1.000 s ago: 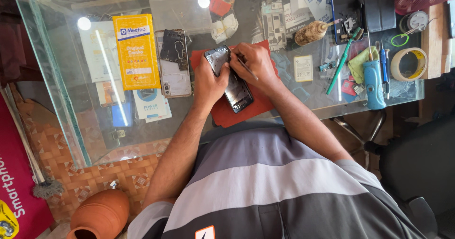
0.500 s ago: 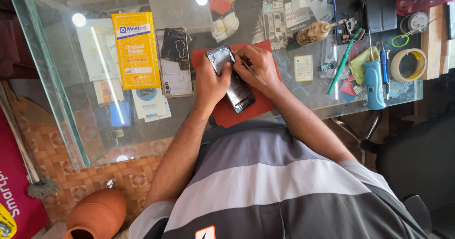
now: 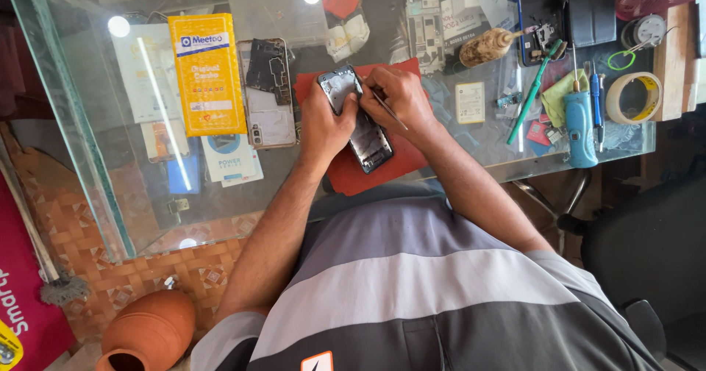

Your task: The person uses a metal spudger to pry and separate the screen assembly from the smartphone's frame. They apply liquid adhesive from a bottle to the phone's edges and then use a green plastic tool to spread the adhesive along the perimeter. The person repeatedly pries the edges and spreads adhesive throughout the process.

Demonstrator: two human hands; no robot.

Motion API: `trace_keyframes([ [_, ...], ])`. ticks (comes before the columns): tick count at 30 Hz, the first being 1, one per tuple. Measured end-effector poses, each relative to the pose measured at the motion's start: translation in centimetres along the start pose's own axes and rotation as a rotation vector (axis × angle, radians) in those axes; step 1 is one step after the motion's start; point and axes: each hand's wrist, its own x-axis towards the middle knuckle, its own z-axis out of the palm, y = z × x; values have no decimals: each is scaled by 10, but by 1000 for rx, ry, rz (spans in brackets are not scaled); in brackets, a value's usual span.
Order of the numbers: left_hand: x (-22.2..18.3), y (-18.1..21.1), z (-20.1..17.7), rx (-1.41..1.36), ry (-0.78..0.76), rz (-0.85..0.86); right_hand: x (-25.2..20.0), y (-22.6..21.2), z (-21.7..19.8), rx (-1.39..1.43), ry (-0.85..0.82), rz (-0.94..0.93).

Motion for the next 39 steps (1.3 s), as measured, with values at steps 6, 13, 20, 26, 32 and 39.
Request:
trace_keyframes([
  [6,-2,-5,0,25,-13,-63,0,-5,-18,-61,-181,61],
  [13,-4,-8,4,8,29,-53,-70,-33,-46,-107,-328,163],
  [20,-5,-9,1,-1,40,-22,-92,-47,-74,-263,104,309],
  [26,-3,-15,-3,-54,49,-7,-72,-35,-127,-609,101,11],
  [32,0,-13,-1,64,40,-28,-63,25,-114,-284,474,179],
  [39,3,-10,1,97,71,33,-42,23,-83,34,378,204],
])
